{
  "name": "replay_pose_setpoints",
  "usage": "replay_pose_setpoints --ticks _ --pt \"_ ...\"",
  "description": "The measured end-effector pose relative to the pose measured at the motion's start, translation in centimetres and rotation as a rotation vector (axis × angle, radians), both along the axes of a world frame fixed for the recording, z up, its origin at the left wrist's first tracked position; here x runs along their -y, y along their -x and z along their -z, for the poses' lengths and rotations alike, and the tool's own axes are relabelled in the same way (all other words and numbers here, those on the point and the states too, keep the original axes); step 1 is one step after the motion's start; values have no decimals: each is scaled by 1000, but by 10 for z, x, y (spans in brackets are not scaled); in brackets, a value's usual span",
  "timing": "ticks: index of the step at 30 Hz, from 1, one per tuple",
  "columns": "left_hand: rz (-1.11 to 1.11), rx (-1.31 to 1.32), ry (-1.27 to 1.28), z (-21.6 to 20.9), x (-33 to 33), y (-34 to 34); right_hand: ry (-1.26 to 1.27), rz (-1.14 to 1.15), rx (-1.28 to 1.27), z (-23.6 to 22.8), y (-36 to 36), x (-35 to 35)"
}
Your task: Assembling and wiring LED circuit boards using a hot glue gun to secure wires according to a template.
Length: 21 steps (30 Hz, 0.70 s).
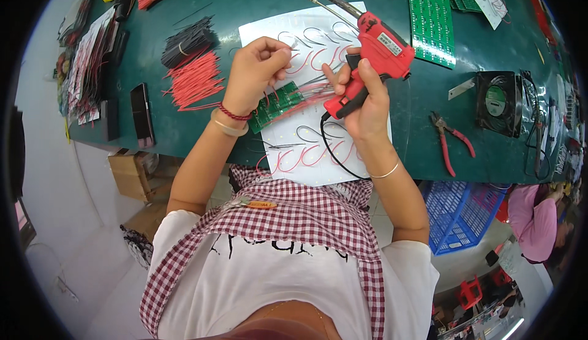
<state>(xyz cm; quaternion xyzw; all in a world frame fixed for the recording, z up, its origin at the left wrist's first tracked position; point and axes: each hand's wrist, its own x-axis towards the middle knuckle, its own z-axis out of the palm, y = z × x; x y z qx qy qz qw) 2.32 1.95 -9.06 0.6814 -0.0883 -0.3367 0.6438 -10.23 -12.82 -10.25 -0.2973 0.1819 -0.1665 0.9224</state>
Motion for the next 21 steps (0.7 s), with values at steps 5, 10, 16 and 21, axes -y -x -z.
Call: replay_pose_setpoints --ticks 5,10,16,21 --pt "20 839 -393 19 7 -1 320 1 -204 -27 21 16" --pt "-8 988 -470 22 13 2 437 -50 -296 -42 48 27" --pt "23 1017 -541 25 17 -1 492 -114 -386 -40 57 19" --pt "30 1028 -545 26 20 -3 502 -111 -423 -36 58 17"
